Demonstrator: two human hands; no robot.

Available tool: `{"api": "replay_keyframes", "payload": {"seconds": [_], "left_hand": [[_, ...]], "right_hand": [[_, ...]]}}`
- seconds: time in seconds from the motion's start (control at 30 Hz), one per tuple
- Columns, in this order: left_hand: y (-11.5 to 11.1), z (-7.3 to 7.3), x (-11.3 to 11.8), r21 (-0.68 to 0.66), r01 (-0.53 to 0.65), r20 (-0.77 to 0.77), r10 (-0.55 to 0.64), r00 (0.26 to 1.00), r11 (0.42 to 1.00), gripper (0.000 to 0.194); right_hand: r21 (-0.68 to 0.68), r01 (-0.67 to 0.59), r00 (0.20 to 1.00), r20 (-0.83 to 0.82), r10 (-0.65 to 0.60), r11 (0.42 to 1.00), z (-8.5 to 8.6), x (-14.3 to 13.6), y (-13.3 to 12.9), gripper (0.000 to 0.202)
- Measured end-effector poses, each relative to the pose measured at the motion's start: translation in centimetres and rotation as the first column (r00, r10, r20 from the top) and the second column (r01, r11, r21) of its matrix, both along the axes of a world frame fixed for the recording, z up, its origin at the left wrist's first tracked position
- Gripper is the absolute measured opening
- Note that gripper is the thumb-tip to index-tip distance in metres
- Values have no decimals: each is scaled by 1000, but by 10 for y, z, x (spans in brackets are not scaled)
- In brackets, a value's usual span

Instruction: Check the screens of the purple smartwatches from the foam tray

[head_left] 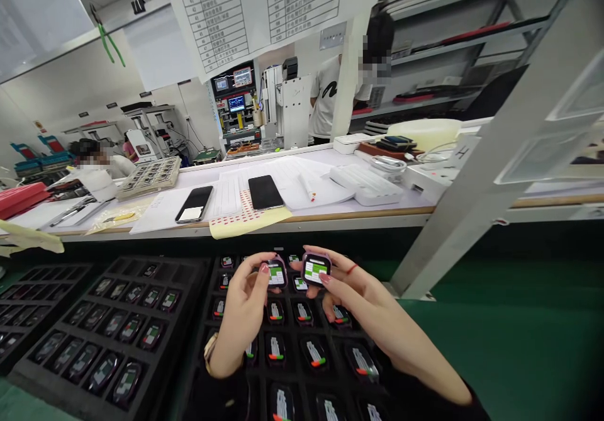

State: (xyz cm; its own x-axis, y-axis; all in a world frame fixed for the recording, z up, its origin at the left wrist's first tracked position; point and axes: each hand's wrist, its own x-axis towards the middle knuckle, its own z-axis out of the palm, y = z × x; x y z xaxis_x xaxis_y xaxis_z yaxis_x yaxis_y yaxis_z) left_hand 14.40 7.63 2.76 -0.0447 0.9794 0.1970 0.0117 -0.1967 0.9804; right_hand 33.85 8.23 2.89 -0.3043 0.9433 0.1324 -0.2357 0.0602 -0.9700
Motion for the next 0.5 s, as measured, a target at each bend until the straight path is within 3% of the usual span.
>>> {"api": "replay_keyframes", "payload": {"seconds": [0.2,0.37,0.5], "left_hand": [[-6,1,-1,6,85,12,-85,996,996,30],[-6,-3,-1,27,202,37,-202,979,979,32],[-4,-4,3,31,180,22,-181,983,983,35]], "right_hand": [[13,38,999,-6,-37,999,0,-4,3,64],[-43,103,991,-78,-106,994,-3,-5,4,59],[-61,113,984,-128,-120,992,-3,-5,3,55]]}}
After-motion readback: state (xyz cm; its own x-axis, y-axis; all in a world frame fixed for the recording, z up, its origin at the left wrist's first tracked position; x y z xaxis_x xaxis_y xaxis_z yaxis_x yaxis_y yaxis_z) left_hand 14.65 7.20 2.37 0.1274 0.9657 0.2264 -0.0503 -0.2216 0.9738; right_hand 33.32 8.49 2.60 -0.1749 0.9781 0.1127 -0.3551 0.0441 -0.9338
